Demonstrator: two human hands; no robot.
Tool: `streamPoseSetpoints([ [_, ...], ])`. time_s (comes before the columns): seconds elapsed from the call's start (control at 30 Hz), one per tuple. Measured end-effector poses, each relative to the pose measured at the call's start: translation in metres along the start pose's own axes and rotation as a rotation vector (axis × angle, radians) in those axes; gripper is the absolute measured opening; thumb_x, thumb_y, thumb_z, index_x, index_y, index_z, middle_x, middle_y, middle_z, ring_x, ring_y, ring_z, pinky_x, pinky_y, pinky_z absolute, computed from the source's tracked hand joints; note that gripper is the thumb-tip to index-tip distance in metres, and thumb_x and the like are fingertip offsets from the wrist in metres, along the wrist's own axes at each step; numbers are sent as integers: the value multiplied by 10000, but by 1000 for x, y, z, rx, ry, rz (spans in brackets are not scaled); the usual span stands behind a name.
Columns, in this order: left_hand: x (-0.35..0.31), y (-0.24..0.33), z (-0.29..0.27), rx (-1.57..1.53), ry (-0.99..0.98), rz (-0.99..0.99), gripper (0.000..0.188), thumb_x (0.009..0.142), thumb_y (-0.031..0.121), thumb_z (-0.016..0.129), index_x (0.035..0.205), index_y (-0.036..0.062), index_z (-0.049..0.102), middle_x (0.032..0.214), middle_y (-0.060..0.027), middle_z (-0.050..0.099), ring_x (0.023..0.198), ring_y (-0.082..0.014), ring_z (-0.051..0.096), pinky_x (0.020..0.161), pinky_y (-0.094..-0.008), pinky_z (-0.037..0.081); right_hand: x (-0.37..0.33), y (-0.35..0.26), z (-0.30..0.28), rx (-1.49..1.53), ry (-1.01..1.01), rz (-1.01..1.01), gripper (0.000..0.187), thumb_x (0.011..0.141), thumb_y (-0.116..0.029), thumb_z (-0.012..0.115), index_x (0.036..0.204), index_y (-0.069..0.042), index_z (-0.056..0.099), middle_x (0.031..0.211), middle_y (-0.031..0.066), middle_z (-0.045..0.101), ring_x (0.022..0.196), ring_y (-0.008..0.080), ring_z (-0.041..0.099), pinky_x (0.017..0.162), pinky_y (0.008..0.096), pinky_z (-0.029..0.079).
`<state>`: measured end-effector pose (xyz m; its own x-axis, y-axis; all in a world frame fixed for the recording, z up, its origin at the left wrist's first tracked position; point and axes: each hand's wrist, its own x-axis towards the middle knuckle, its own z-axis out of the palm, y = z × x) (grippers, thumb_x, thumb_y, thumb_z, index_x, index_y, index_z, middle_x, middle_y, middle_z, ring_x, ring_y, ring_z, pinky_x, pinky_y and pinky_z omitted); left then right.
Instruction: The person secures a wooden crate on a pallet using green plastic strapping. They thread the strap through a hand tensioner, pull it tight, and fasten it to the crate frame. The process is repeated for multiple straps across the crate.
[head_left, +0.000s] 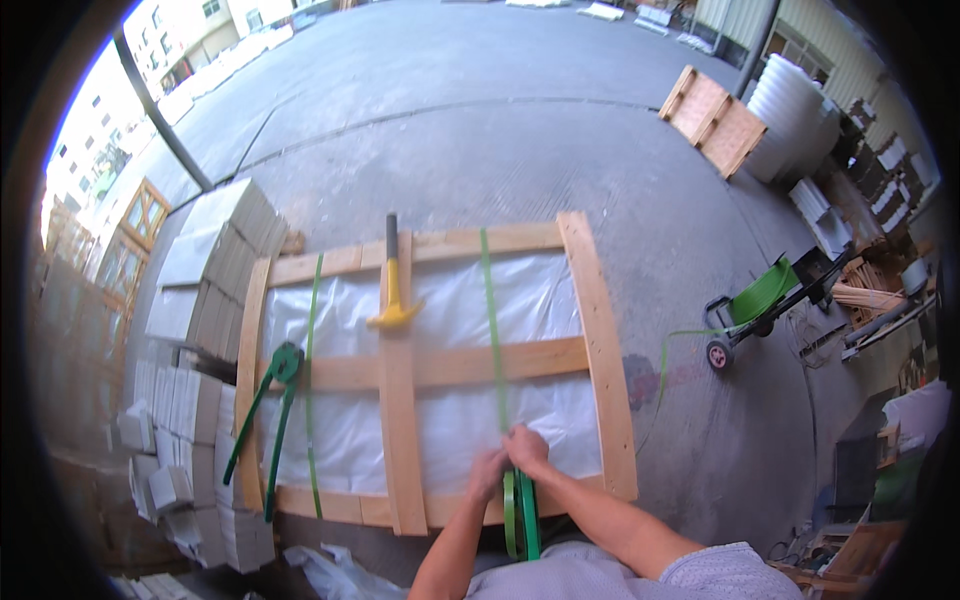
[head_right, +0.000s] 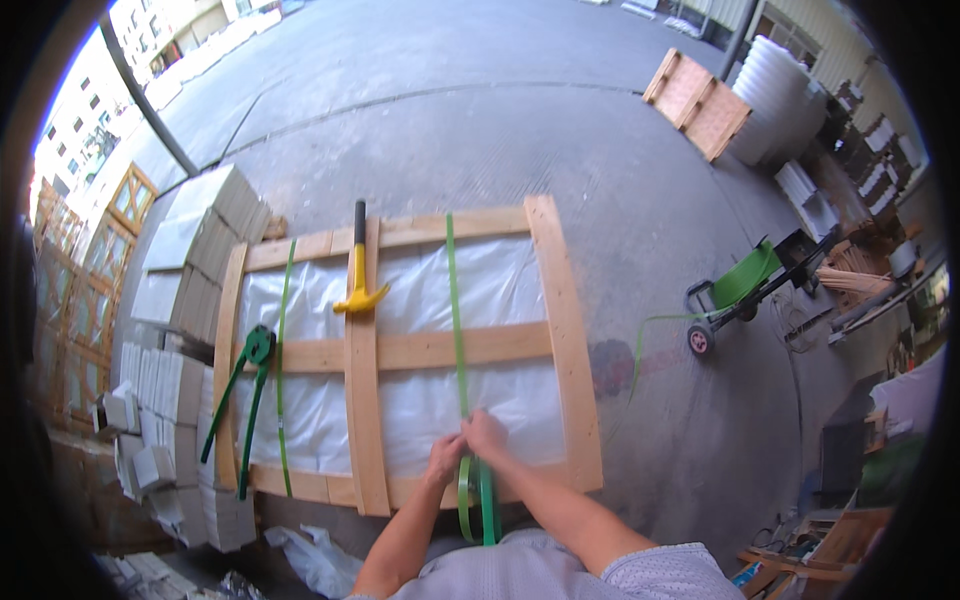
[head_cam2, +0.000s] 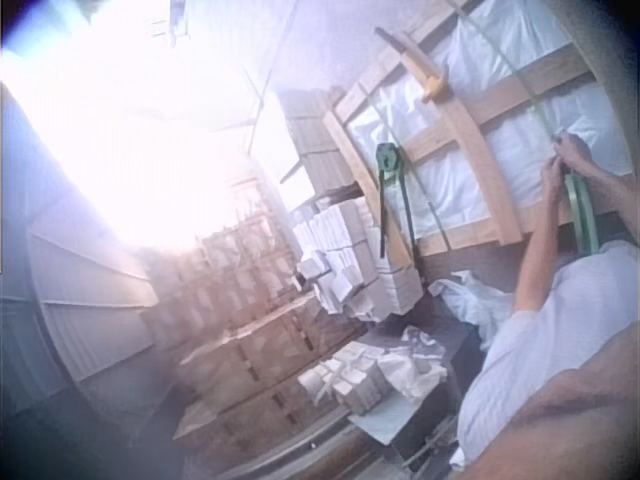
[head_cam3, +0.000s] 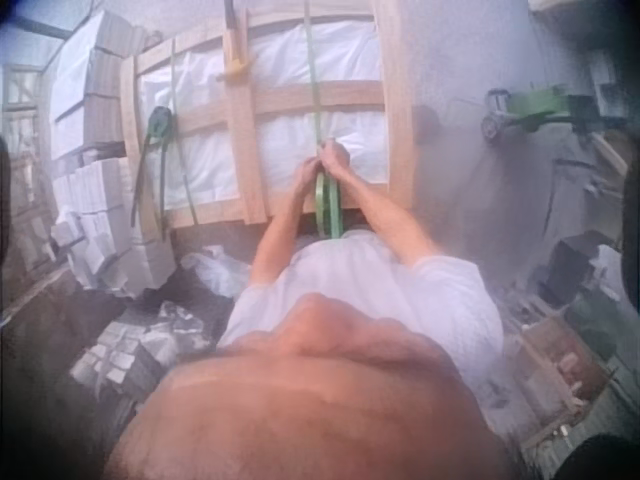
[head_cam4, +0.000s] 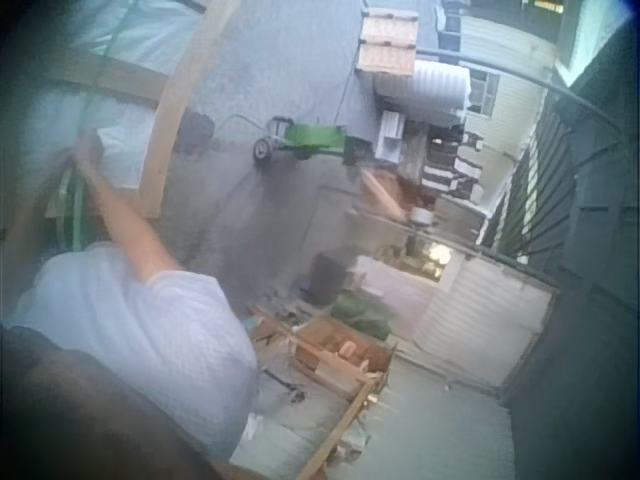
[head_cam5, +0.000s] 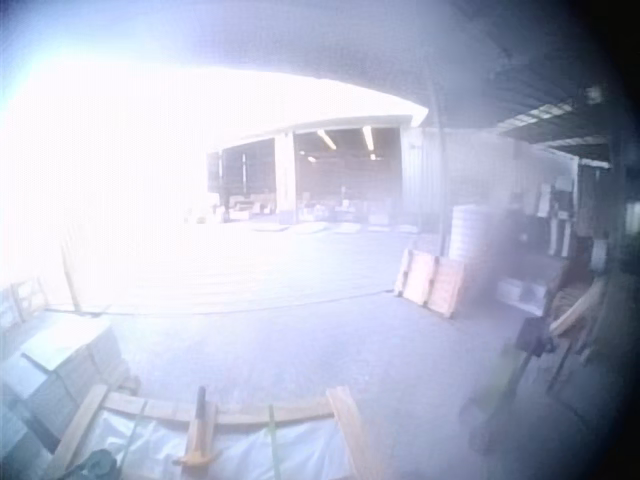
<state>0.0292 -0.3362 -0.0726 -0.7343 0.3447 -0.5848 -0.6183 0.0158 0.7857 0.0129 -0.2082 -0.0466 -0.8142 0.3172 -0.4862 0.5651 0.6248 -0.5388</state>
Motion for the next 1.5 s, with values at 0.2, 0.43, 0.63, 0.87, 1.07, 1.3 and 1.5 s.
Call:
streamPoseSetpoints([
  [0.2,6,3,0,-8,41,-100,425,891,364,580,968,-43,673,828,-66,654,725,-139,581,660,-275,461,-10,7,1,213,165,-60,362,788,-353,655,1007,-65,649,937,144,688,900,325,656,789,405,509],
  [0.43,22,-15,-1,17,97,-20,410,916,374,576,861,-17,684,733,-42,616,628,-135,542,597,-289,450,-50,63,-3,377,441,-69,265,836,-262,619,977,-41,659,822,129,696,738,246,686,708,357,528],
  [0.63,32,-24,-9,47,68,-74,409,901,385,593,884,-12,689,737,-51,622,651,-153,561,580,-307,452,-119,94,7,399,251,-11,284,848,-295,620,981,-47,662,836,142,692,772,273,680,715,370,522],
  [0.87,28,-32,-11,89,209,-25,409,857,321,624,1007,-58,657,851,-111,658,711,-221,612,600,-365,504,-142,86,19,220,147,-49,470,882,-458,532,1115,-54,601,1091,183,629,1028,349,599,861,443,479],
  [1.07,-38,-14,-35,-8,297,-20,323,845,227,579,1017,-43,617,924,-143,679,505,-184,564,423,-303,465,-148,74,0,29,-30,-24,724,803,-587,589,1243,-19,498,1225,207,548,1121,368,540,927,453,449],
  [1.3,-113,-6,-138,-90,585,110,296,859,232,552,1001,-22,606,904,-140,686,417,-171,514,405,-306,442,-156,54,-22,-4,-133,-7,777,757,-561,621,1256,17,478,1179,251,579,1099,406,561,919,478,452],
  [1.5,-135,-1,-271,-75,977,9,306,873,251,502,1023,-6,572,907,-158,678,411,-194,534,362,-318,450,-156,56,-16,-93,-157,25,720,787,-588,566,1164,24,539,1050,278,627,1008,431,599,871,501,459],
])
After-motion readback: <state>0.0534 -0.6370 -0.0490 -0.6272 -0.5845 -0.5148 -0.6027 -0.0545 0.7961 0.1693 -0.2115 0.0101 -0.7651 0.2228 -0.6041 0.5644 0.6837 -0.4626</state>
